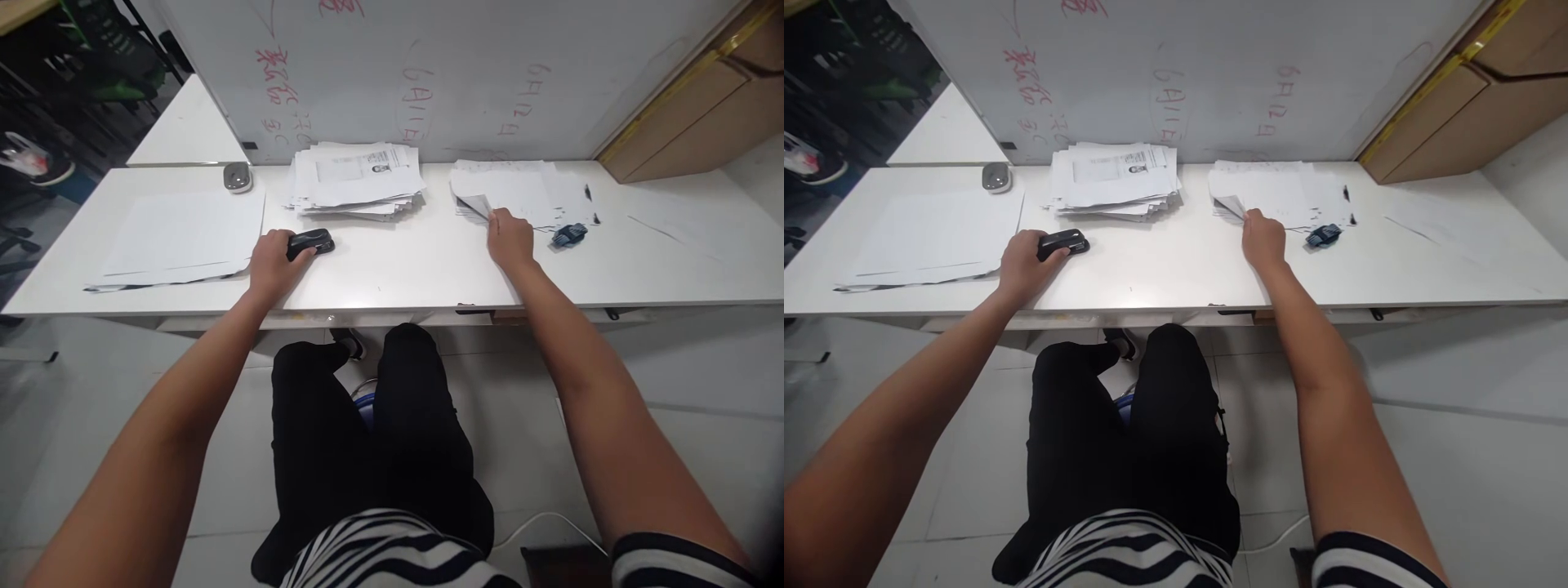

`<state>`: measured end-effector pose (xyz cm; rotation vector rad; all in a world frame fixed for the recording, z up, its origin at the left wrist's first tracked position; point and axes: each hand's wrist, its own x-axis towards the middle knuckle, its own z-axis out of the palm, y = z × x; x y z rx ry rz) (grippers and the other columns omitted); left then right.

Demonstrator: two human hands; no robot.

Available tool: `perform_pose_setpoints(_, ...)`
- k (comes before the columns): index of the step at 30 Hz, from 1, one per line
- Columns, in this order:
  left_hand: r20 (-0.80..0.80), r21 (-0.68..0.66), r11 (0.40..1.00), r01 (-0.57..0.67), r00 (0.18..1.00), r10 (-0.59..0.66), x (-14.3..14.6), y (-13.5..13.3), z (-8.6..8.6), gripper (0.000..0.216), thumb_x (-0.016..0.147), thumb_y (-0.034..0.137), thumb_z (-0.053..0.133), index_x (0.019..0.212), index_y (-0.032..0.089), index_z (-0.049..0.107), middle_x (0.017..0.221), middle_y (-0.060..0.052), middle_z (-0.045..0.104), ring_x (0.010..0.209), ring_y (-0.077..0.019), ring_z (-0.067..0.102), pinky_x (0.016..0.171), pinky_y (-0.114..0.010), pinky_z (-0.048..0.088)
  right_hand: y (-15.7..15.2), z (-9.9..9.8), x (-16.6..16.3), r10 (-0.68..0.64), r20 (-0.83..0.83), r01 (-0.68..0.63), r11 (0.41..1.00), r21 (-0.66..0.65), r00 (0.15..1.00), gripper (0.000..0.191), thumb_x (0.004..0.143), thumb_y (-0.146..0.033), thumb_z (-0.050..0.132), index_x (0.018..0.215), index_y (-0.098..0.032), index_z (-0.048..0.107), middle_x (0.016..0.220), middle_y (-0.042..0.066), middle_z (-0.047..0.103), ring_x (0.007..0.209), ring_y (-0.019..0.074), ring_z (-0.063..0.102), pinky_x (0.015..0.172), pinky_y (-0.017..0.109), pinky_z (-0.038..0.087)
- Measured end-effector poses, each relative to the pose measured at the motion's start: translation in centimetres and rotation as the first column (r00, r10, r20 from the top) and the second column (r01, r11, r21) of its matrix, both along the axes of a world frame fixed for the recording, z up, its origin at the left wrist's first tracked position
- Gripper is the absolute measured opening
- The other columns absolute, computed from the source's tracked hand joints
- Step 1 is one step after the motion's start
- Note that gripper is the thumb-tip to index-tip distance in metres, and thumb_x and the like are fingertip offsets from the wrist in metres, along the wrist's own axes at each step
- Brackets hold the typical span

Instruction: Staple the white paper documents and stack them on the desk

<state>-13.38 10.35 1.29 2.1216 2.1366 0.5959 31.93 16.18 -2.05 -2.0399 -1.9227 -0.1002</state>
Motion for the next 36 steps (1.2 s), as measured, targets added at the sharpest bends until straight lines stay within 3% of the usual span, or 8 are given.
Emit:
perform_pose_setpoints(11, -0.013, -0.004, 1.0, -0.005, 1.0, 0.005, 0.0, 0.0, 0.1, 0.041, 0.085, 0.052, 0.054, 0.111, 0.02, 0.055, 0.108, -0.012, 0.059, 0.104, -0.0299, 0.052, 0.089, -0.043, 0.043, 0.3, -0.6, 0.2, -0.002, -0.08, 0.009, 0.996, 0.084, 0.997, 0.058, 0.101, -0.051, 0.021, 0.113, -0.013, 0.063, 0.086, 0.018, 0.07, 0.085, 0.0325, 0.064, 0.075, 0.042, 0.044)
perform_pose_setpoints(16, -0.013, -0.01, 1.0, -0.007, 1.0, 0.007, 0.2, -0.1, 0.2, 0.04, 0.085, 0.05, 0.055, 0.111, 0.021, 0.055, 0.109, -0.013, 0.06, 0.104, -0.0301, 0.052, 0.089, -0.043, 0.042, 0.1, -0.5, 0.1, -0.033, -0.049, 0.036, 0.997, 0.064, 0.998, 0.052, 0.102, -0.046, 0.024, 0.115, -0.013, 0.063, 0.086, 0.016, 0.07, 0.083, 0.0295, 0.064, 0.075, 0.04, 0.045)
perform_pose_setpoints(22, -0.017, 0.001, 1.0, 0.0, 1.0, 0.0, -0.1, 0.1, 0.0, 0.041, 0.085, 0.052, 0.054, 0.111, 0.02, 0.055, 0.109, -0.013, 0.06, 0.103, -0.0302, 0.053, 0.088, -0.043, 0.043, 0.1, -0.5, 0.2, -0.035, -0.114, 0.044, 0.996, 0.082, 0.993, 0.051, 0.1, -0.046, 0.026, 0.114, -0.015, 0.065, 0.089, 0.016, 0.071, 0.09, 0.0327, 0.065, 0.079, 0.043, 0.046)
perform_pose_setpoints(26, -0.01, 0.005, 1.0, 0.004, 1.0, -0.004, -0.2, 0.2, -0.2, 0.041, 0.085, 0.05, 0.055, 0.112, 0.02, 0.055, 0.11, -0.013, 0.059, 0.105, -0.0308, 0.052, 0.089, -0.043, 0.042, 0.8, -0.8, 0.6, 0.077, -0.14, -0.064, 0.993, 0.099, 0.987, 0.048, 0.099, -0.045, 0.03, 0.119, -0.016, 0.063, 0.11, 0.017, 0.069, 0.108, 0.0337, 0.061, 0.093, 0.048, 0.045)
perform_pose_setpoints(30, -0.02, 0.002, 1.0, -0.009, 1.0, 0.009, -0.1, 0.2, -0.1, 0.04, 0.084, 0.05, 0.055, 0.111, 0.02, 0.055, 0.109, -0.013, 0.059, 0.105, -0.0309, 0.052, 0.088, -0.043, 0.042, 1.7, -1.2, 0.8, 0.168, -0.096, -0.158, 0.982, 0.108, 0.981, 0.051, 0.094, -0.047, 0.044, 0.132, -0.015, 0.058, 0.145, 0.019, 0.05, 0.135, 0.0355, 0.043, 0.108, 0.053, 0.034)
perform_pose_setpoints(36, -0.029, 0.003, 1.0, -0.009, 1.0, 0.009, 0.1, -0.1, 0.1, 0.04, 0.085, 0.051, 0.054, 0.11, 0.02, 0.055, 0.108, -0.013, 0.06, 0.104, -0.0305, 0.053, 0.087, -0.042, 0.042, 2.4, -1.2, 0.6, 0.11, -0.108, -0.1, 0.991, 0.094, 0.988, 0.049, 0.093, -0.046, 0.044, 0.128, -0.015, 0.062, 0.139, 0.019, 0.057, 0.127, 0.0368, 0.049, 0.105, 0.057, 0.034)
